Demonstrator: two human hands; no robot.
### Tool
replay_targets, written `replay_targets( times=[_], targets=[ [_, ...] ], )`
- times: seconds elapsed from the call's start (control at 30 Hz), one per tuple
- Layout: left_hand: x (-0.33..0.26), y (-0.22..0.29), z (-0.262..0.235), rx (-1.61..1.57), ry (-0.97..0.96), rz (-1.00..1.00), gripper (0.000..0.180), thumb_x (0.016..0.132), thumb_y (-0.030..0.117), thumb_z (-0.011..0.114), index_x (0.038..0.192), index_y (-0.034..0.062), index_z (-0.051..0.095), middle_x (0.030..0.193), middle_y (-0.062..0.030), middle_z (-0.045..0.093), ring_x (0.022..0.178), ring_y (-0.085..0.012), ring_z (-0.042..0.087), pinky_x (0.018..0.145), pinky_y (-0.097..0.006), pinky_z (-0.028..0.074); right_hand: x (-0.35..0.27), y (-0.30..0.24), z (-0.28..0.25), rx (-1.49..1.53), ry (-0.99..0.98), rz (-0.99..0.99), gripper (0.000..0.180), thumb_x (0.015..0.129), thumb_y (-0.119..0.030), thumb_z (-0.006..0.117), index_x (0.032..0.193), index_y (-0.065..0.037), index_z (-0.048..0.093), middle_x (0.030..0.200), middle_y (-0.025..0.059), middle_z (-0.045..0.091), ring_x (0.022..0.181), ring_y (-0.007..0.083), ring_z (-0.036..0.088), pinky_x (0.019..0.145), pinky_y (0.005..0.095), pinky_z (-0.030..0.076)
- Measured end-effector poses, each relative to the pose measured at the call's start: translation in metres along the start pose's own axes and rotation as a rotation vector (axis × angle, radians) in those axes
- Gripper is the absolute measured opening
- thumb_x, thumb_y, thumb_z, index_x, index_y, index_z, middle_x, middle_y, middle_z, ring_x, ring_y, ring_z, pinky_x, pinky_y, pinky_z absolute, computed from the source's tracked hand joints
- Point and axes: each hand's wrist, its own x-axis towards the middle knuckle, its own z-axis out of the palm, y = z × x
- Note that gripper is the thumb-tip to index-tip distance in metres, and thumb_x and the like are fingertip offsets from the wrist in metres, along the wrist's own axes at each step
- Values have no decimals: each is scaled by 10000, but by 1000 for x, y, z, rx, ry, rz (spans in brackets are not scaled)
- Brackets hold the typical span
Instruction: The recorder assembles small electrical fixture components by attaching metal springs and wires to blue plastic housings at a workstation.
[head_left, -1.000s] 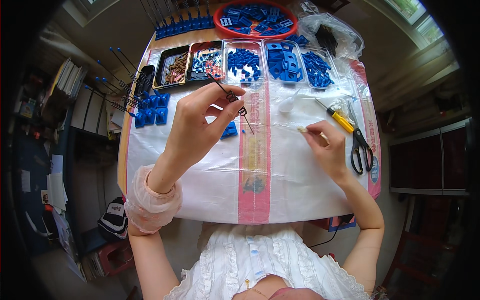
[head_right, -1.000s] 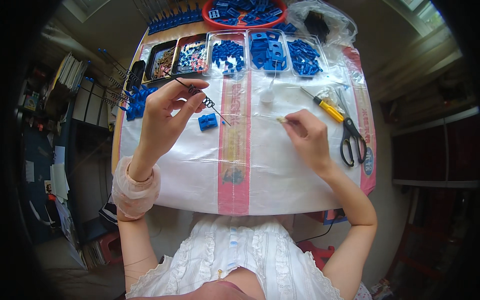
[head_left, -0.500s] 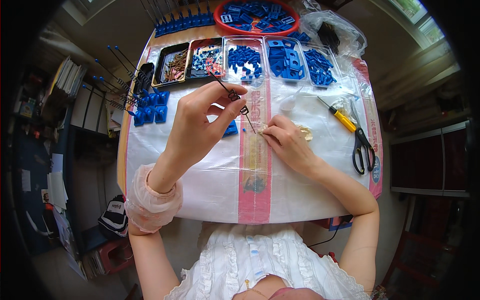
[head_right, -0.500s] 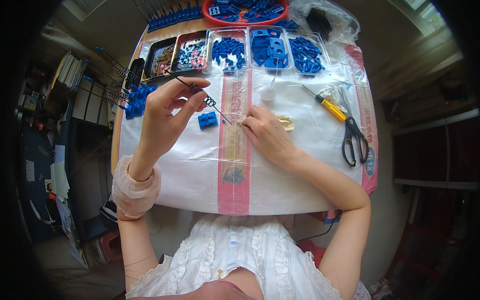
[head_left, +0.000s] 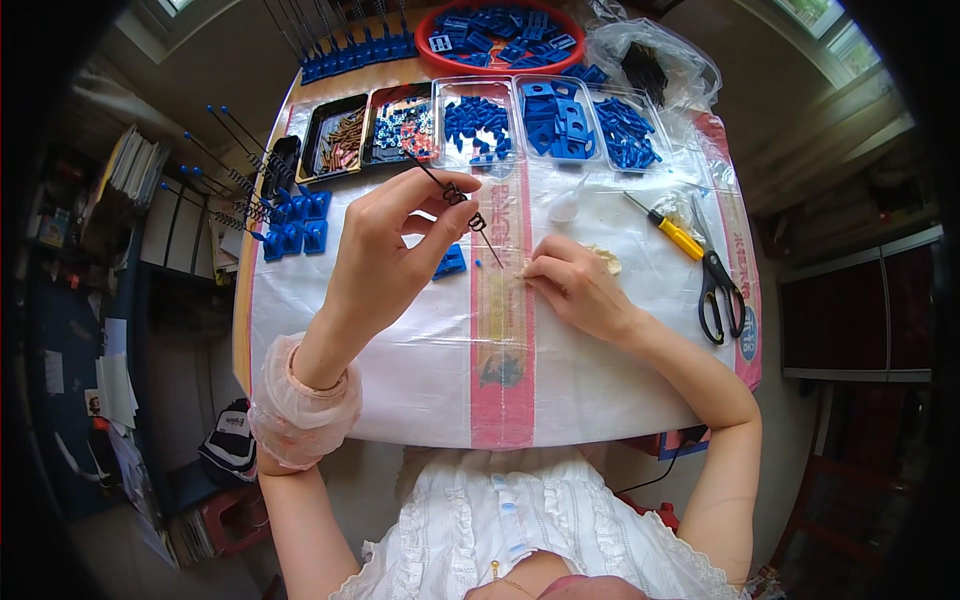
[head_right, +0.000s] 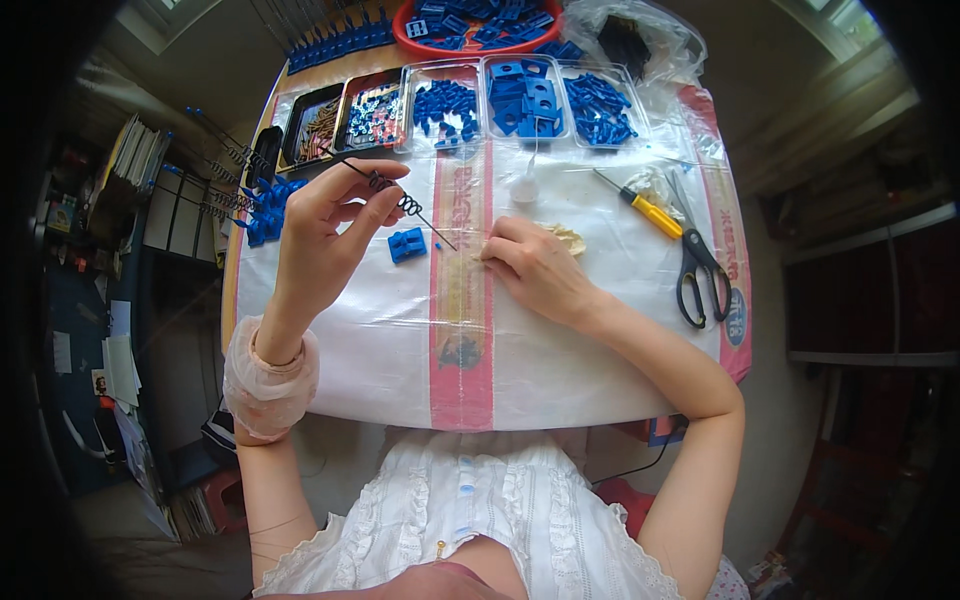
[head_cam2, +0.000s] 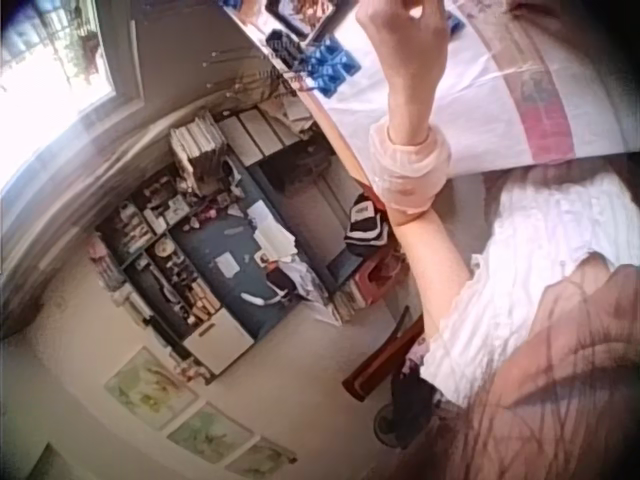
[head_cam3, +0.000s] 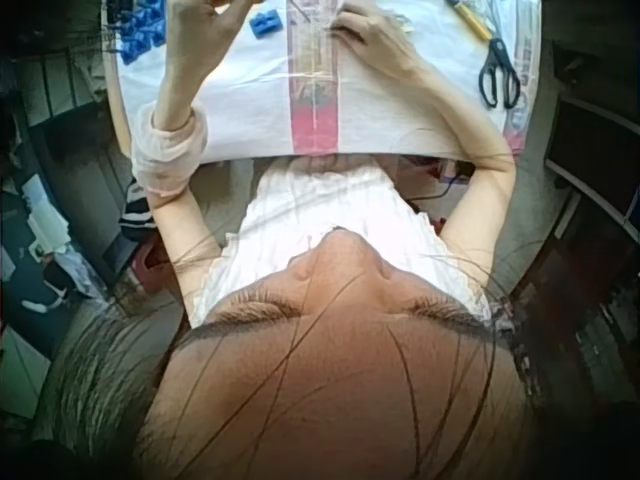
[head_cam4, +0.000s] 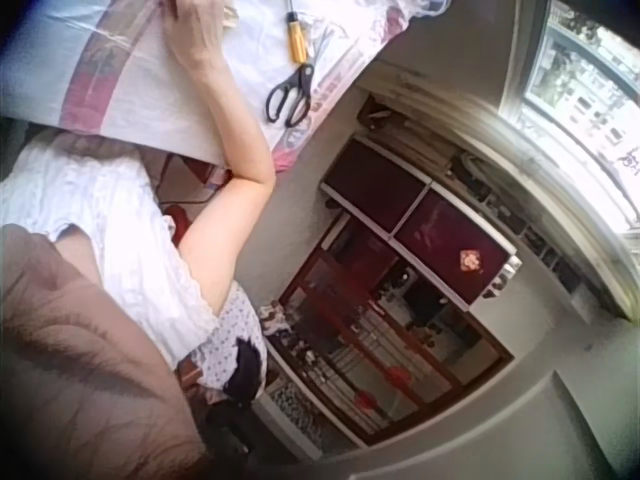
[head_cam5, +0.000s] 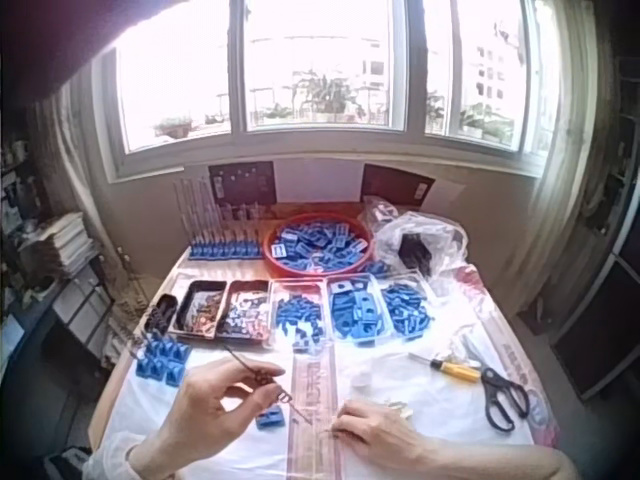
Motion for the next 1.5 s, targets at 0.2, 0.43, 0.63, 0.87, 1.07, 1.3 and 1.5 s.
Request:
replay_targets(
  times=[0.2, 0.43, 0.63, 0.87, 1.07, 1.3, 1.5],
  targets=[
    [0, -1, 0, 5, -8, 7, 166, 906, 36, 705, 1066, -8, 711, 897, -86, 713, 806, -124, 708, 689, -251, 601, -29, -1, -40, -385, 135, 102, 57, 802, -15, 719, 833, -29, 674, 831, 65, 641, 843, 259, 610, 704, 391, 465],
    [3, 5, 7, 13, -47, 50, 177, 904, 19, 700, 1075, -28, 699, 912, -96, 709, 791, -138, 713, 685, -254, 608, -1, -36, -47, -125, 242, 58, 101, 816, -51, 750, 899, -12, 707, 815, 76, 653, 781, 233, 589, 672, 340, 469],
    [7, 15, 10, 42, -66, 137, 203, 890, 0, 702, 1092, -15, 702, 930, -90, 707, 816, -135, 706, 687, -249, 604, 36, -54, -40, 198, 145, 171, 194, 830, -114, 792, 983, -5, 745, 785, 72, 674, 654, 130, 546, 605, 279, 460],
    [8, 15, 13, 21, -91, 153, 222, 893, -1, 698, 1116, -5, 701, 954, -86, 707, 839, -130, 706, 691, -244, 597, 37, -52, -31, 277, 145, 220, 136, 846, -78, 765, 944, 13, 743, 802, 74, 698, 657, 113, 559, 608, 265, 466],
    [10, 14, 18, 8, -128, 134, 231, 892, 3, 703, 1123, -10, 693, 954, -88, 701, 850, -144, 707, 688, -252, 597, 37, -52, -31, 301, 139, 225, 137, 850, -71, 753, 947, 25, 740, 812, 88, 714, 651, 117, 587, 608, 265, 481],
    [-4, 2, 15, 247, -77, 82, 200, 843, 5, 730, 1042, 13, 711, 929, -68, 661, 868, -175, 659, 731, -294, 572, 34, -48, -38, 288, 173, 240, 125, 847, -62, 752, 937, 24, 741, 818, 92, 727, 656, 112, 604, 610, 263, 482],
    [-33, -46, 32, 878, -245, 284, 132, 779, 30, 724, 908, 57, 715, 857, -44, 574, 865, -210, 550, 787, -350, 475, 35, -48, -45, 272, 186, 226, 101, 843, -54, 748, 913, 19, 740, 786, 80, 723, 649, 108, 601, 610, 257, 480]
  ],
)
